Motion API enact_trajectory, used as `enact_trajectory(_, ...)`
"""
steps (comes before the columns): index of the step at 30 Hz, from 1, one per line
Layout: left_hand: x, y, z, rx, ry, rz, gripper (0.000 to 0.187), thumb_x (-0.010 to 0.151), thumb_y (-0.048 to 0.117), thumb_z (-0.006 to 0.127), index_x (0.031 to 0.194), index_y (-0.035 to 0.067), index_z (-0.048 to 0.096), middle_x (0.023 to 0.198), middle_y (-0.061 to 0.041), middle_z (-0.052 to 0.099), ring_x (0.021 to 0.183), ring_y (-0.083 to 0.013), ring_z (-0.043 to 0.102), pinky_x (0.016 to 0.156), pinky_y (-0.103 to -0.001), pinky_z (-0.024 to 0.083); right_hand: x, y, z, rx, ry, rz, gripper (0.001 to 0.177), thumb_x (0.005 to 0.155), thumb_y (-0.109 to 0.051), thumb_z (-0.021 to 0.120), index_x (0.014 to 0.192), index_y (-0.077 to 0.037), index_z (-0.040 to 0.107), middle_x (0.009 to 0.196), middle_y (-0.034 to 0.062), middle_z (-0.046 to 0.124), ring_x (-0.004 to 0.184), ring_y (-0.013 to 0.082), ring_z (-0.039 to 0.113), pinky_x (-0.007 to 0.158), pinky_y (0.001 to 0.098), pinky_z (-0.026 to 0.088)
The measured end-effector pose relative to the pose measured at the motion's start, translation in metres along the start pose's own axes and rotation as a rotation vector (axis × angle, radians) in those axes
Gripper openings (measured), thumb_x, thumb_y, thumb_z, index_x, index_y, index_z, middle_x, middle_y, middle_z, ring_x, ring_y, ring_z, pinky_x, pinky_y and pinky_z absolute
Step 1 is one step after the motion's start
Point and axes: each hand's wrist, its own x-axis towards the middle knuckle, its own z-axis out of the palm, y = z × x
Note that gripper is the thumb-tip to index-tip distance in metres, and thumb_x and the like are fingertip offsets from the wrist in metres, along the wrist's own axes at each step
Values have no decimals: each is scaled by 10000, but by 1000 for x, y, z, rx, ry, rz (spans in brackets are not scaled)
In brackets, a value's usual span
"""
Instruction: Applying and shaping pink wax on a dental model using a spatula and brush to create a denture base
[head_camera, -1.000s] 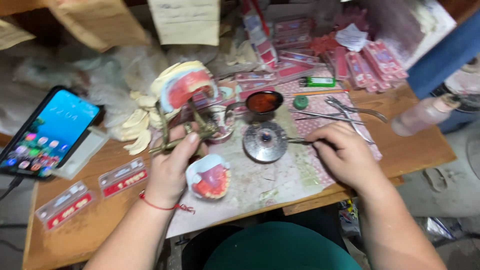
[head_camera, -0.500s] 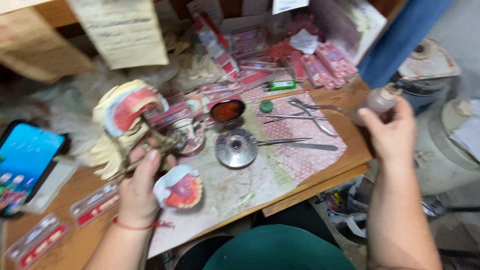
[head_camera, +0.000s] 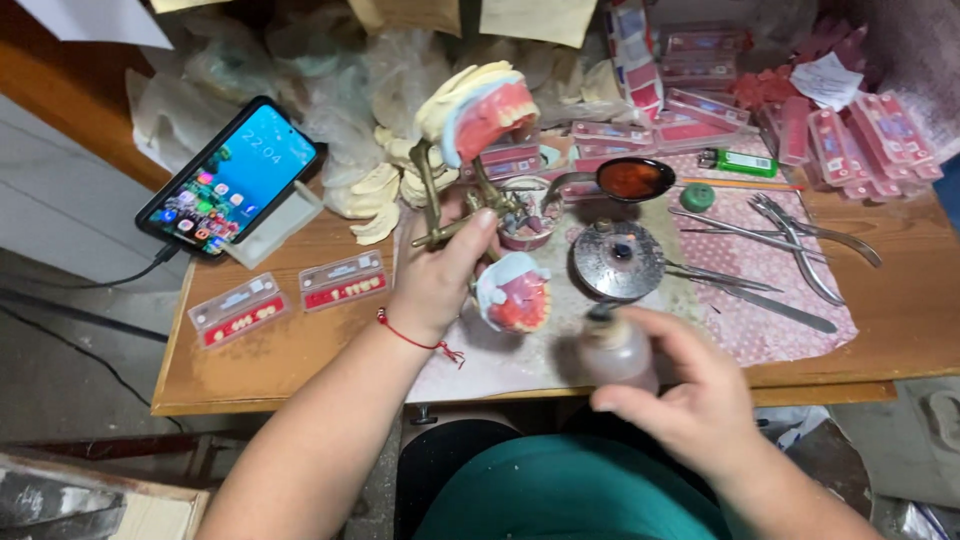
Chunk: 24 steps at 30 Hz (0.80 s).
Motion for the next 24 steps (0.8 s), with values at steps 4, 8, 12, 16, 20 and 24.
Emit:
enact_trajectory(4, 1, 6, -2, 49, 26, 41, 362, 1023, 416, 517, 970, 120, 719, 979, -18, 751, 1005, -230, 720, 984, -410, 531, 11, -22, 10, -92, -69, -65, 741, 660, -506, 874, 1266, -118, 697, 1246, 42, 772, 1131, 176, 733, 995, 322, 506)
enact_trajectory(8, 1, 6, -4, 92, 12, 57, 380, 1016, 418, 499, 1011, 102, 710, 962, -27, 745, 982, -240, 708, 968, -388, 506, 11, -26, 11, -138, -44, -46, 703, 686, -479, 868, 1273, -129, 700, 1213, 33, 779, 1078, 178, 737, 952, 314, 511)
enact_trajectory(12, 0, 5, -5, 107, 9, 51, 351, 1008, 394, 504, 976, 102, 696, 863, -12, 714, 874, -222, 683, 882, -365, 505, 11, -33, 10, -164, 23, -85, 689, 681, -452, 881, 1257, -116, 705, 1195, 33, 777, 1051, 176, 733, 931, 307, 518)
enact_trajectory(16, -1, 8, -5, 129, 17, 65, 396, 1003, 402, 508, 1080, 82, 727, 1001, -53, 772, 1006, -264, 731, 966, -396, 517, 12, -34, 10, -174, 38, -94, 676, 696, -428, 885, 1255, -103, 687, 1159, 40, 772, 1040, 193, 728, 930, 313, 504)
enact_trajectory(20, -2, 8, -5, 112, 21, 17, 356, 987, 402, 528, 831, 116, 670, 733, 4, 680, 754, -215, 666, 795, -369, 500, 10, -33, 10, -202, 51, -124, 646, 695, -441, 887, 1213, -104, 698, 1124, 29, 774, 994, 189, 729, 898, 311, 509)
enact_trajectory(24, -1, 7, -4, 95, 20, 22, 355, 991, 416, 529, 919, 107, 687, 789, -4, 693, 805, -214, 675, 820, -370, 509, 9, -35, 9, -200, 62, -118, 669, 681, -448, 895, 1219, -103, 697, 1121, 21, 771, 1000, 181, 725, 898, 305, 506)
